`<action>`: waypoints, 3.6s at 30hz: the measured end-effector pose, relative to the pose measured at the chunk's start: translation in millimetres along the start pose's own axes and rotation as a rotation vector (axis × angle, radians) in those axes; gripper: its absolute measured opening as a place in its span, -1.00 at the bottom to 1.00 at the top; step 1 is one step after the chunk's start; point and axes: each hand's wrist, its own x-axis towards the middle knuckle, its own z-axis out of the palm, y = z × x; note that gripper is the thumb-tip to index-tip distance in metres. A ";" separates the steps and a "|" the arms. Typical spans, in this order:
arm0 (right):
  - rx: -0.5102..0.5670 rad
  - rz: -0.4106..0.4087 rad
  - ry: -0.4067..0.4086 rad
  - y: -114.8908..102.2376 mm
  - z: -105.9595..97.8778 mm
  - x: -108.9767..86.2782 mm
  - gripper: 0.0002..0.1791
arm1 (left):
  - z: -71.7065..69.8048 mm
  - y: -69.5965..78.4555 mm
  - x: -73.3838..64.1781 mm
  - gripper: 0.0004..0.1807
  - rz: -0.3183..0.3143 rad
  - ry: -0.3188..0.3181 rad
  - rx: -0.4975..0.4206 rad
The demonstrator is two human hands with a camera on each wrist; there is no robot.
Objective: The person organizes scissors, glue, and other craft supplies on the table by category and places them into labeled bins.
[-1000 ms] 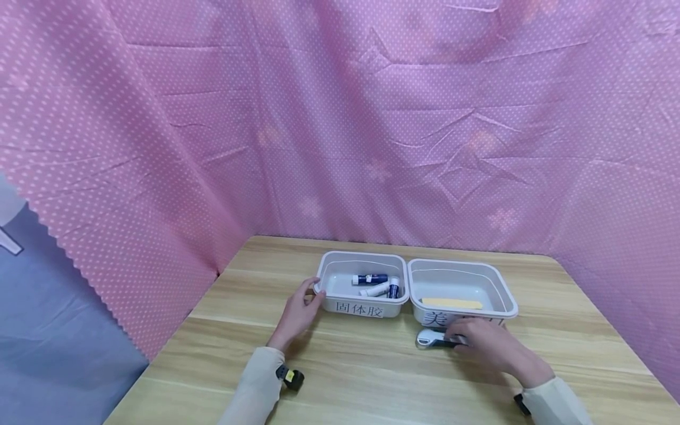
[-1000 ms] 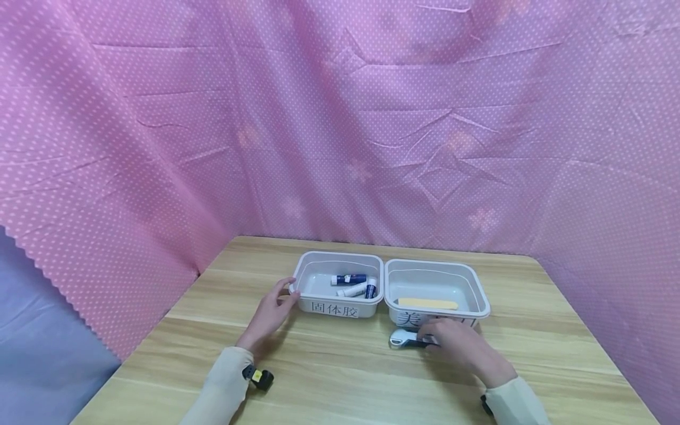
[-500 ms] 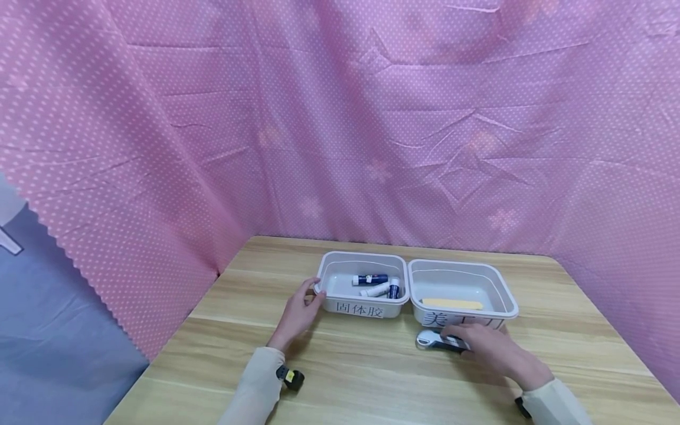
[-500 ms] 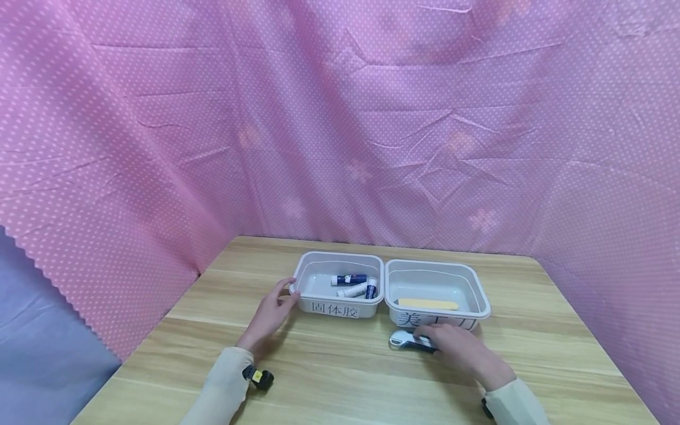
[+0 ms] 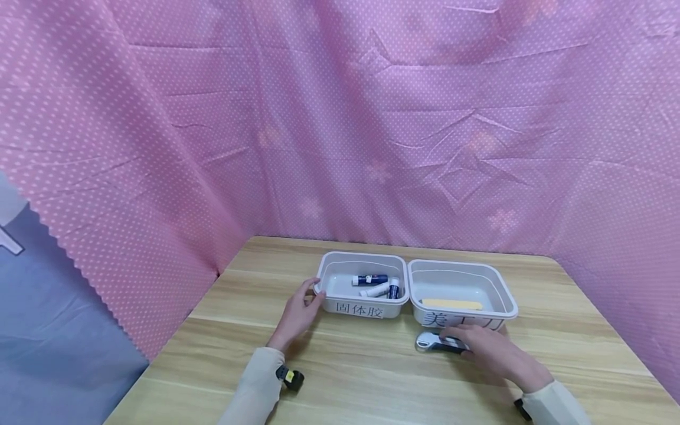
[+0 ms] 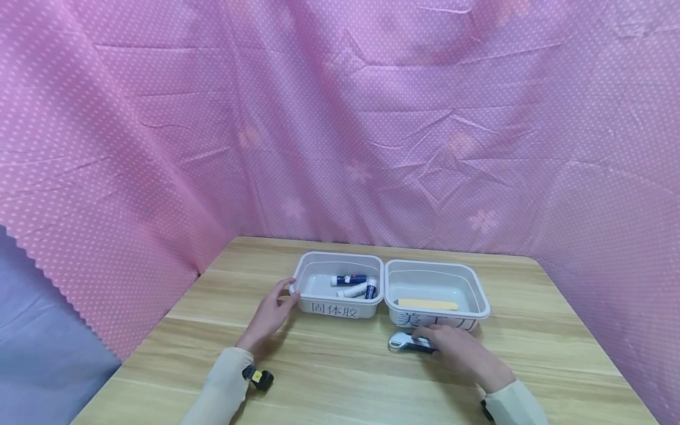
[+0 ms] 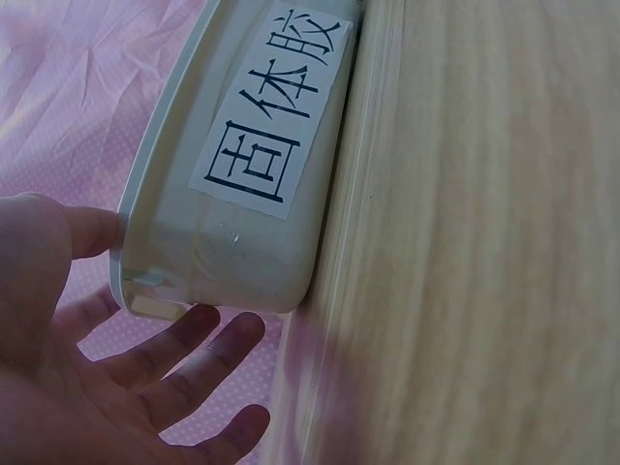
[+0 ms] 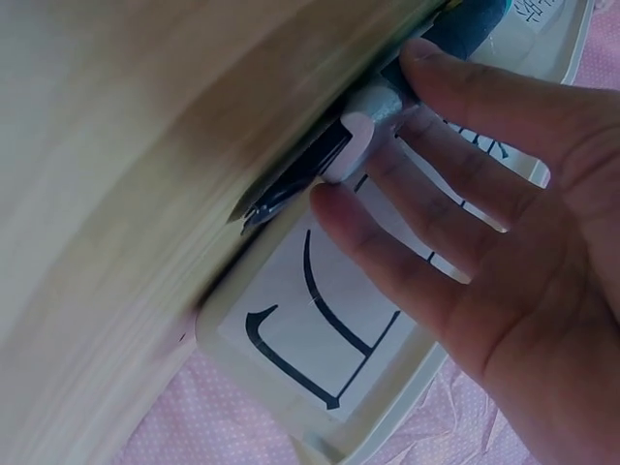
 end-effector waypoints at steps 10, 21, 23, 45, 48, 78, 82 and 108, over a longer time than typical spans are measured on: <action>0.010 -0.011 0.010 -3.0 -2.6 1.8 -0.41 | 0.5 -1.1 1.2 -0.43 0.007 0.005 0.001; 0.012 -0.043 0.026 -9.8 -12.6 8.0 -0.38 | 0.0 -1.6 1.0 -0.42 0.011 0.004 0.004; 0.013 -0.048 0.032 -11.1 -15.5 9.4 -0.37 | 0.1 -1.5 1.0 -0.42 0.009 0.002 0.000; 0.034 -0.015 0.061 -20.6 -47.8 22.7 -0.44 | 0.4 -2.6 2.0 -0.45 0.009 0.004 0.007; 0.036 -0.012 0.065 -22.0 -50.6 23.3 -0.43 | 0.6 -1.9 1.8 -0.44 0.001 0.003 0.010; 0.026 0.008 0.127 -26.8 -66.0 39.1 -0.46 | -0.3 -2.9 2.3 -0.44 0.013 0.003 0.013; 0.042 0.011 0.131 -25.5 -68.0 41.2 -0.47 | -0.4 -2.7 1.7 -0.43 0.016 0.002 0.014; 0.148 0.081 0.165 4.6 -75.4 45.6 -0.47 | -0.3 -0.7 1.5 -0.43 0.004 -0.001 0.006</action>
